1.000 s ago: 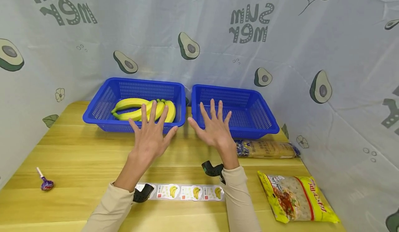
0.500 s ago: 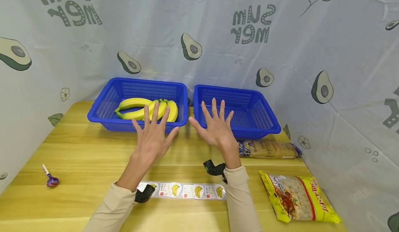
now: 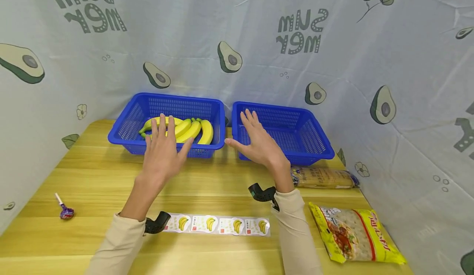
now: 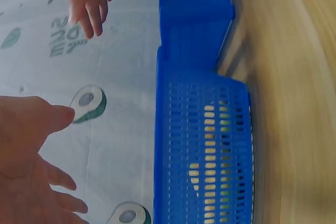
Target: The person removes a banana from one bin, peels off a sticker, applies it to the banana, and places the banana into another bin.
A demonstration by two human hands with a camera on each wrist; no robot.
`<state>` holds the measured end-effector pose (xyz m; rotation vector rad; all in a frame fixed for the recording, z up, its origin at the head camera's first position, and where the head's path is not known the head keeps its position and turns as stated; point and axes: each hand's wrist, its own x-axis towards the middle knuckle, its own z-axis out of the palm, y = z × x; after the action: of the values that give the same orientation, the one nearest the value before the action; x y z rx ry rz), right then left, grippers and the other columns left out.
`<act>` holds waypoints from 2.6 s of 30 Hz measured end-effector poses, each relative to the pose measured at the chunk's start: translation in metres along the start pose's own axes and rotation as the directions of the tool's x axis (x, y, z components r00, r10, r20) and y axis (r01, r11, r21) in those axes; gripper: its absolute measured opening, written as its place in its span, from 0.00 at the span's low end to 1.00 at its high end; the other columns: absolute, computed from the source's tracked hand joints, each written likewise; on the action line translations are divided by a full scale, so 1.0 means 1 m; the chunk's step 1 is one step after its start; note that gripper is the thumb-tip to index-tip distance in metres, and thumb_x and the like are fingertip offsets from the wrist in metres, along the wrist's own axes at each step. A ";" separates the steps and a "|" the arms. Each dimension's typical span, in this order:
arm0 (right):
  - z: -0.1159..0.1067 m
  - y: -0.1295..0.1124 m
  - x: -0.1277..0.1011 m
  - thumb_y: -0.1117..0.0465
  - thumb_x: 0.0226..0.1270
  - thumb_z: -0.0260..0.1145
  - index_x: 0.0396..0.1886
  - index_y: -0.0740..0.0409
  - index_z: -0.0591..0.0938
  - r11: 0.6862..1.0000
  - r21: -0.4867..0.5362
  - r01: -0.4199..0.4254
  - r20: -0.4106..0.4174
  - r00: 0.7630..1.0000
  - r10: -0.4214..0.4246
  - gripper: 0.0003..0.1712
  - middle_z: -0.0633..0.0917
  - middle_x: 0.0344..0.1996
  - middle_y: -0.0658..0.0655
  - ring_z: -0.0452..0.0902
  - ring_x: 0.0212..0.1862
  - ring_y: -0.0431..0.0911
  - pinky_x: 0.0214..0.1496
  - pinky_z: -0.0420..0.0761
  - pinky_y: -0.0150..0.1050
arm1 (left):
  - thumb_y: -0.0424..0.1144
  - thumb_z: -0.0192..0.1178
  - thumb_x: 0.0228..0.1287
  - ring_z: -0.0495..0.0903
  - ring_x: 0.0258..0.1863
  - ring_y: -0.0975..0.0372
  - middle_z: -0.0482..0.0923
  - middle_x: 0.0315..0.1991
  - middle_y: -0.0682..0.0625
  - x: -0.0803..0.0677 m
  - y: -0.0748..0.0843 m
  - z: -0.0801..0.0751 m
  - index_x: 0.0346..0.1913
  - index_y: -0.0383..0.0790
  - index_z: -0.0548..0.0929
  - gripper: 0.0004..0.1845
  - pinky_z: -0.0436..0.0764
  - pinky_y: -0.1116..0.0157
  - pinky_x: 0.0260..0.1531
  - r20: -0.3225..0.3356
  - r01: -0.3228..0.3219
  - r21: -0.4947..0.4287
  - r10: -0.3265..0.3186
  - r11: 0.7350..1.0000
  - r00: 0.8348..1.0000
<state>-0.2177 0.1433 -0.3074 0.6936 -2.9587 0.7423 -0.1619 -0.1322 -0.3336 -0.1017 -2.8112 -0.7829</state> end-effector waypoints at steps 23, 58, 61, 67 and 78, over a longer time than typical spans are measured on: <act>-0.021 -0.021 0.087 0.56 0.67 0.82 0.75 0.57 0.80 0.931 -0.120 0.344 0.184 0.930 -0.319 0.38 0.90 0.48 0.60 0.78 0.46 0.51 0.69 0.76 0.53 | 0.45 0.46 0.85 0.55 0.77 0.24 0.52 0.78 0.16 0.009 -0.107 -0.053 0.79 0.13 0.50 0.39 0.60 0.28 0.74 -0.170 0.270 -0.207 -0.306 0.940 0.937; 0.032 -0.035 0.207 0.68 0.62 0.83 0.65 0.61 0.87 0.903 0.333 0.273 0.276 0.887 -0.370 0.30 0.88 0.62 0.60 0.84 0.66 0.51 0.66 0.83 0.38 | 0.27 0.57 0.80 0.89 0.25 0.70 0.80 0.39 0.52 0.010 -0.159 -0.046 0.80 0.25 0.64 0.31 0.89 0.71 0.35 0.146 0.371 -0.898 -0.637 0.235 0.757; 0.040 -0.033 0.217 0.70 0.62 0.82 0.65 0.64 0.86 0.888 0.389 0.245 0.290 0.882 -0.371 0.30 0.87 0.63 0.64 0.84 0.66 0.53 0.65 0.84 0.38 | 0.28 0.57 0.80 0.90 0.25 0.69 0.81 0.33 0.58 0.010 -0.162 -0.046 0.82 0.28 0.63 0.32 0.88 0.72 0.34 0.180 0.386 -0.899 -0.632 0.204 0.754; 0.063 -0.029 0.235 0.75 0.62 0.79 0.63 0.71 0.85 0.850 0.496 0.179 0.299 0.884 -0.360 0.28 0.85 0.63 0.69 0.83 0.67 0.58 0.65 0.85 0.41 | 0.28 0.57 0.80 0.90 0.27 0.69 0.82 0.32 0.58 0.012 -0.162 -0.046 0.81 0.26 0.63 0.32 0.88 0.72 0.35 0.180 0.383 -0.899 -0.618 0.212 0.765; 0.096 -0.025 0.251 0.75 0.63 0.79 0.59 0.68 0.89 0.883 0.463 0.079 0.394 0.874 -0.285 0.23 0.90 0.57 0.63 0.87 0.61 0.52 0.60 0.87 0.38 | 0.27 0.56 0.80 0.90 0.27 0.68 0.82 0.32 0.58 0.016 -0.164 -0.048 0.81 0.25 0.63 0.31 0.89 0.70 0.38 0.175 0.372 -0.903 -0.603 0.217 0.778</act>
<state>-0.4247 -0.0239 -0.3517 1.3311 -3.0559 1.4235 -0.1889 -0.2973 -0.3727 0.7273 -1.7723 -2.2703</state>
